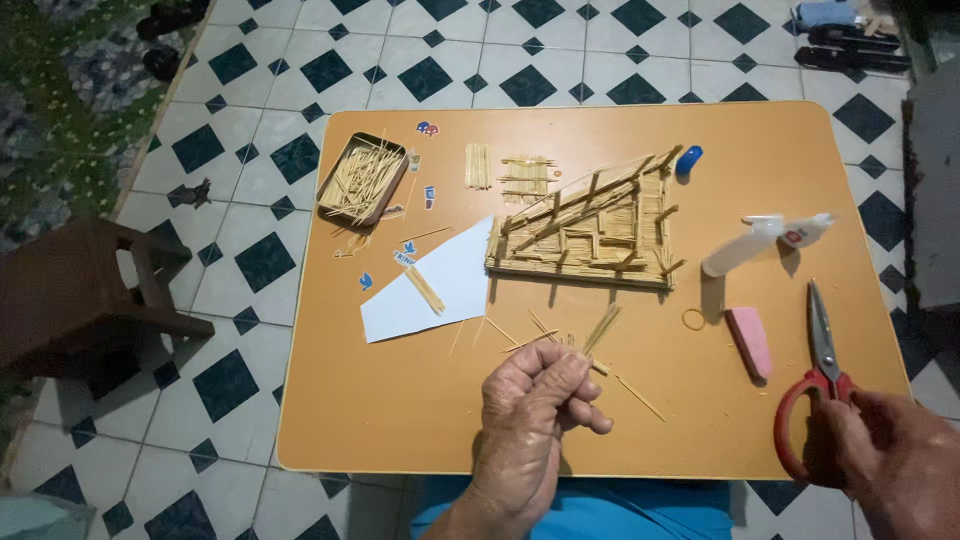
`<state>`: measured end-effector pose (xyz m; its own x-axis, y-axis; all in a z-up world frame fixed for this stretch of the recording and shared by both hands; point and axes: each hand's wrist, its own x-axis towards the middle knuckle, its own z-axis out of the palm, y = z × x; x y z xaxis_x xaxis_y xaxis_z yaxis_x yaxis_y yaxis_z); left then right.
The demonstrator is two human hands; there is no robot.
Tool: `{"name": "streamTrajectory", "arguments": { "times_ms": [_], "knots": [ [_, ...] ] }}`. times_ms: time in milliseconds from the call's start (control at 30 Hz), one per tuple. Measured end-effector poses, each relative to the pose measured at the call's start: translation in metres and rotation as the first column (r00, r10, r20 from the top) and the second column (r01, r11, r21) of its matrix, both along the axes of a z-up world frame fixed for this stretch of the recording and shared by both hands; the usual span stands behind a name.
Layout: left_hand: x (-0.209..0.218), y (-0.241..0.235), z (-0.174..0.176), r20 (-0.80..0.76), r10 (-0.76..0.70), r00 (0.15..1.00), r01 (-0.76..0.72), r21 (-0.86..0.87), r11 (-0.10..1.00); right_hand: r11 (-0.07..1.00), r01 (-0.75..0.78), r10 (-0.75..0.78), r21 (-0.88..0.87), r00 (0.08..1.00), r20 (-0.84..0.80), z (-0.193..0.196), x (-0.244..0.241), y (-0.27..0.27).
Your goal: The person assembles a small wooden craft model using toothpicks, scissors, and glue. They cut toothpicks to size, apply glue, and attach pieces to a partially built triangular frame on a table.
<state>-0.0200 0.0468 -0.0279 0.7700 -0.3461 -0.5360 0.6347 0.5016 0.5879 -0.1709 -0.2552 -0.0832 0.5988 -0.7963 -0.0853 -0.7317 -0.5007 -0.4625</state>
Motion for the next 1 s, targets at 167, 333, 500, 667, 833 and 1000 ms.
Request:
{"name": "streamTrajectory", "arguments": {
  "times_ms": [167,333,500,667,833,1000],
  "knots": [
    [0.003,0.005,0.007,-0.049,0.012,0.999,-0.011,0.011,1.000,0.993,-0.115,0.112,0.006,0.976,0.184,0.070,0.036,0.062],
    [-0.003,0.000,-0.007,-0.079,0.082,0.993,-0.085,-0.036,0.996,0.925,-0.355,0.274,0.137,0.871,0.409,0.094,0.089,0.133],
    [0.000,0.004,-0.005,-0.120,0.173,0.978,-0.177,-0.023,0.984,0.634,-0.478,0.060,0.607,0.814,0.578,0.075,0.123,0.181],
    [-0.002,0.007,-0.005,-0.098,0.184,0.978,-0.188,-0.026,0.982,0.596,-0.502,-0.005,0.627,0.778,0.628,0.058,0.131,0.191],
    [-0.005,0.004,-0.006,-0.123,0.214,0.969,-0.219,-0.022,0.976,0.688,-0.500,0.080,0.526,0.773,0.630,0.069,0.136,0.201],
    [-0.007,0.004,-0.008,-0.193,0.218,0.957,-0.217,0.023,0.976,0.716,-0.497,0.126,0.490,0.782,0.610,0.069,0.140,0.203]
  ]
}}
